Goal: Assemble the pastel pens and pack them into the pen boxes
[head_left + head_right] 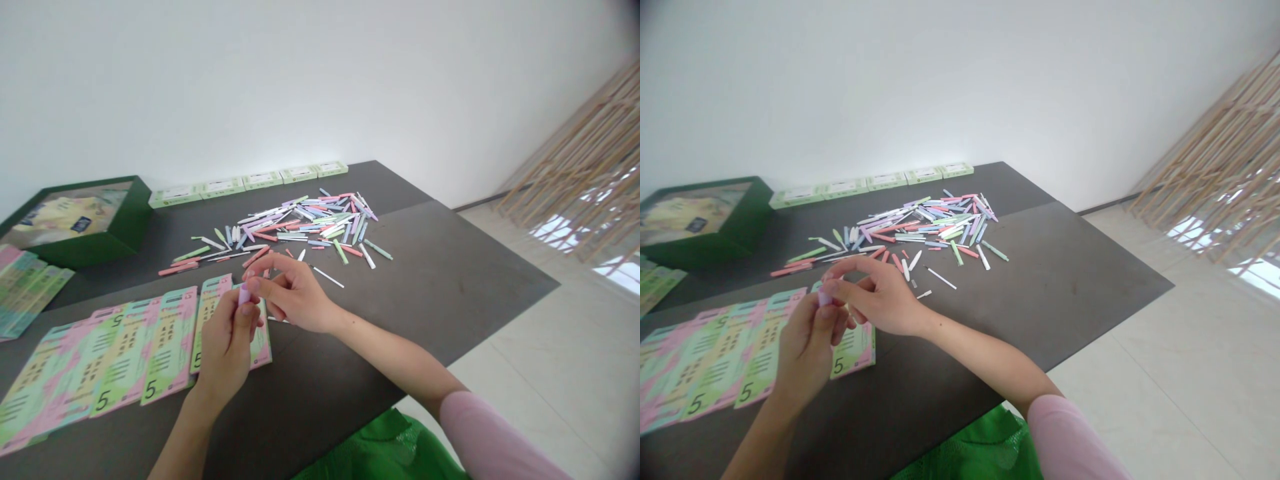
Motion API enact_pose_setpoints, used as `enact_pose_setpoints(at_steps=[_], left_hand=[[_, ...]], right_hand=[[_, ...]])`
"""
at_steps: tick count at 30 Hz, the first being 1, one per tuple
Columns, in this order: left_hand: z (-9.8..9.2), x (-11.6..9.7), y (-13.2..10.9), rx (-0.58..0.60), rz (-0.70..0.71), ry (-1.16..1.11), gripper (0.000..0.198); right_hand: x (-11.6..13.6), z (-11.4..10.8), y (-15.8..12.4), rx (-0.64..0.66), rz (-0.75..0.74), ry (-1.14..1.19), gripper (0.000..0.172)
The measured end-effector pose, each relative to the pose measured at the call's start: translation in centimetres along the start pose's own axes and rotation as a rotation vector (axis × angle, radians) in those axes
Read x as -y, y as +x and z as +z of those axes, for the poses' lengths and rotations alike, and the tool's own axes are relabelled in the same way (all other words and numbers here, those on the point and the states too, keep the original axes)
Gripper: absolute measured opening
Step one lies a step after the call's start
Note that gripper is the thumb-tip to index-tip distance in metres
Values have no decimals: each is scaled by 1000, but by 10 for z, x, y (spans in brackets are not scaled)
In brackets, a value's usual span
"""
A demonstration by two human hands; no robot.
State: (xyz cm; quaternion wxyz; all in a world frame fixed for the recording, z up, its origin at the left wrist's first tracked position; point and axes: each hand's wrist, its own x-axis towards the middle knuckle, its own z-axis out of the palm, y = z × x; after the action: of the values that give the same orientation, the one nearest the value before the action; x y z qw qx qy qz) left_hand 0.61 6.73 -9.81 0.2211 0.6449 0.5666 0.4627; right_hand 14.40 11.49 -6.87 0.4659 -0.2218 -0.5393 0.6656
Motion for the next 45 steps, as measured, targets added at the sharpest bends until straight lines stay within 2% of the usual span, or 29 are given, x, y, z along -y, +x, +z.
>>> enact_pose_setpoints(at_steps=[12, 16, 20, 23, 26, 30, 32, 35, 37, 39, 42, 44, 45], left_hand=[[-2, -8, 1, -5, 22, -18, 36], [0, -10, 4, 17, -12, -182, 33], [0, -15, 9, 79, -74, -543, 33], [-4, -20, 13, 105, -190, -817, 27], [-8, -25, 19, 74, -376, -1001, 20], [-10, -30, 25, -19, -630, -1108, 12], [-9, -32, 26, -39, -690, -1098, 10], [-8, -31, 28, 13, -640, -1011, 10], [-8, -27, 30, 75, -504, -842, 18], [-7, -20, 36, 157, -301, -436, 26], [-3, -9, 50, 386, -1, 422, 42], [2, -4, 61, 506, 86, 707, 48], [4, -3, 66, 541, 103, 763, 48]], right_hand=[[-9, -3, -4, 40, -39, -242, 27], [-7, -4, -4, 68, -64, -308, 30], [-2, -4, -5, 113, -84, -407, 36], [4, -6, -5, 93, -74, -442, 39], [8, -11, -6, 36, -67, -425, 35], [8, -19, -4, 1, -85, -387, 28], [7, -23, -4, -8, -108, -352, 25], [6, -28, -4, -41, -123, -336, 23], [6, -32, -4, -79, -117, -319, 21], [6, -36, -2, -154, -72, -225, 22], [2, -42, 7, -343, 81, 146, 28], [-4, -43, 15, -415, 234, 447, 35], [-8, -43, 19, -423, 305, 561, 39]])
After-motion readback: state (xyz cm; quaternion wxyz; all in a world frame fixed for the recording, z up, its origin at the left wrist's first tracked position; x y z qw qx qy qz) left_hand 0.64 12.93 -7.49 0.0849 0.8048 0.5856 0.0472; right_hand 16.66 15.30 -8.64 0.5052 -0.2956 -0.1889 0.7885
